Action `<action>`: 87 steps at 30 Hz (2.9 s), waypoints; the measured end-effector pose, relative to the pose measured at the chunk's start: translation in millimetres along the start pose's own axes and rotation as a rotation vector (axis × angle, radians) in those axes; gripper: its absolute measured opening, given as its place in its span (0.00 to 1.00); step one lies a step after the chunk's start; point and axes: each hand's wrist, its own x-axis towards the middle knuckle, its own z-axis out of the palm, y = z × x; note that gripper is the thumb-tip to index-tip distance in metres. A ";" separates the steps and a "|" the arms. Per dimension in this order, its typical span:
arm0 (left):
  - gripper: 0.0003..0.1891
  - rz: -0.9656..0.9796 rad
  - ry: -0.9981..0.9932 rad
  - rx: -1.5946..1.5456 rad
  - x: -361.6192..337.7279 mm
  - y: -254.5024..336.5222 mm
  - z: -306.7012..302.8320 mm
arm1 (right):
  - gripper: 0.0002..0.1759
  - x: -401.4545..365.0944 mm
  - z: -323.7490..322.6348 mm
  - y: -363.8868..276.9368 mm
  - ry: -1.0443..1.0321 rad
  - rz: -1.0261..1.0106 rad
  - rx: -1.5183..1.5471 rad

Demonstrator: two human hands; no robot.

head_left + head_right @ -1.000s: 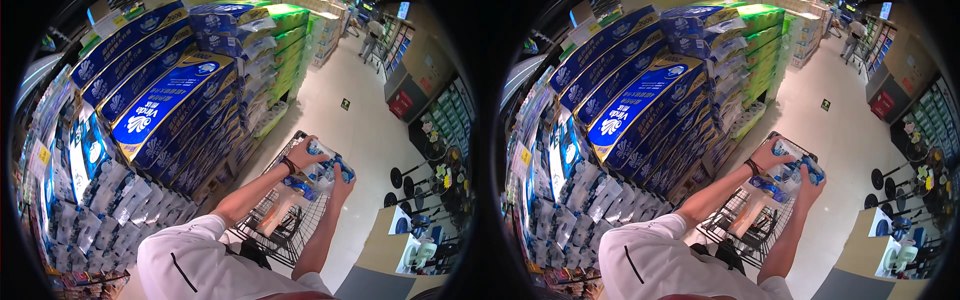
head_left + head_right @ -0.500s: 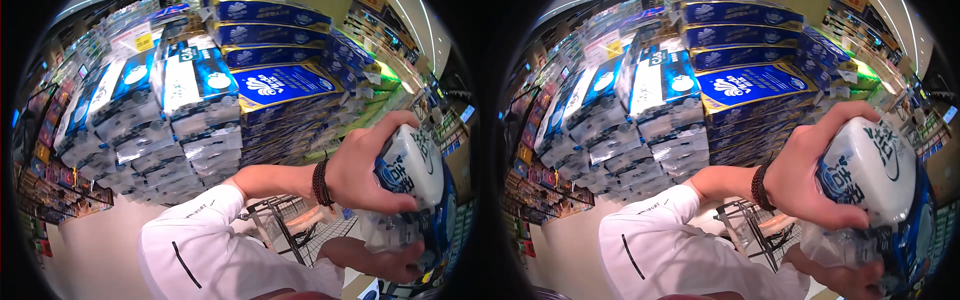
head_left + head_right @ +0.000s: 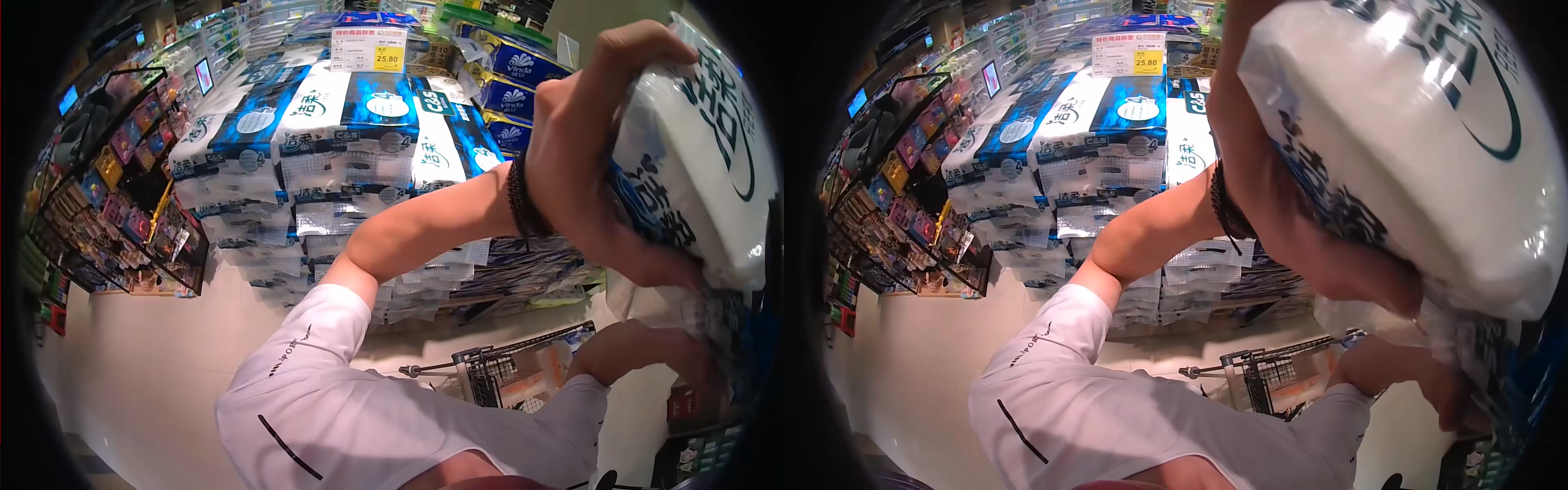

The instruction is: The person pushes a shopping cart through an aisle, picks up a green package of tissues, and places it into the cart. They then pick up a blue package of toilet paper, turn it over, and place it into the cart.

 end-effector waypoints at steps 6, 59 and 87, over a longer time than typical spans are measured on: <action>0.58 0.067 -0.035 0.150 -1.8 -5.9 -36.1 | 0.58 5.1 55.9 30.1 0.033 -0.066 0.147; 0.19 -1.052 -0.665 0.551 -406.8 111.1 42.3 | 0.27 -377.8 -306.9 -16.7 -0.631 1.728 -0.207; 0.61 -1.870 -1.038 0.183 -638.6 4.6 270.2 | 0.44 -426.0 -504.6 140.5 -0.265 2.113 -0.367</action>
